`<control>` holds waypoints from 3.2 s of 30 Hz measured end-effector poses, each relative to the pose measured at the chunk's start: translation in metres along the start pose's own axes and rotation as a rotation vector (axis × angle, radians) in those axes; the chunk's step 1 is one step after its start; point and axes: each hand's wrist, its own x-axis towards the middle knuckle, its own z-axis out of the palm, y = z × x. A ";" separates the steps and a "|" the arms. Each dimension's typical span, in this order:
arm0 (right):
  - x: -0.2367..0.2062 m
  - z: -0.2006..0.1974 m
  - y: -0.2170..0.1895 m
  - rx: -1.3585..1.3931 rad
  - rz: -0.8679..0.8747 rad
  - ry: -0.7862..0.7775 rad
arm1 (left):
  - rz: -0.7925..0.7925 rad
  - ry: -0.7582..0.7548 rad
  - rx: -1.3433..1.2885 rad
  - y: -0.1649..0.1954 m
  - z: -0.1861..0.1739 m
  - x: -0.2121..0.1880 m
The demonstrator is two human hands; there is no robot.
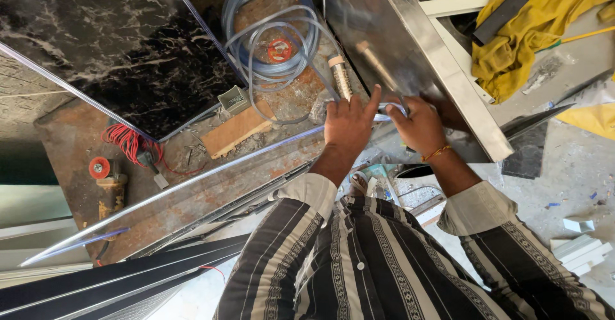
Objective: The person applies a blue sealant strip along the edges of a rectangular glass pane using a small metal tool. They repeatedly smooth and press the sealant into the frame corners, then trim excess material with the tool.
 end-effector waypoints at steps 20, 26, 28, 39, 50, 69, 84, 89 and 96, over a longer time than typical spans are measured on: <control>-0.209 0.043 0.061 1.358 1.052 -0.357 | -0.109 -0.015 -0.620 -0.015 -0.011 0.003; -0.217 0.037 0.055 0.297 0.645 -0.601 | -0.082 -0.014 -0.588 -0.017 -0.008 0.001; -0.213 0.031 0.048 -0.020 0.548 -0.594 | -0.072 -0.003 -0.593 -0.017 -0.007 0.000; -0.104 0.014 -0.020 -0.269 0.122 0.070 | -0.033 0.060 -0.492 -0.011 -0.007 -0.010; -0.076 0.030 -0.061 -0.575 0.016 0.065 | -0.029 0.097 -0.455 -0.010 -0.012 -0.018; -0.080 0.031 -0.071 -0.639 0.005 0.085 | -0.066 0.045 -0.453 -0.007 -0.019 -0.015; -0.086 0.034 -0.068 -0.604 -0.002 0.056 | -0.078 -0.067 -0.496 -0.012 -0.027 -0.018; -0.071 0.045 -0.060 -0.635 0.023 0.048 | -0.059 -0.075 -0.502 -0.014 -0.024 -0.018; -0.120 0.027 -0.056 -0.437 0.102 0.038 | -0.121 -0.106 -0.557 -0.022 -0.022 -0.016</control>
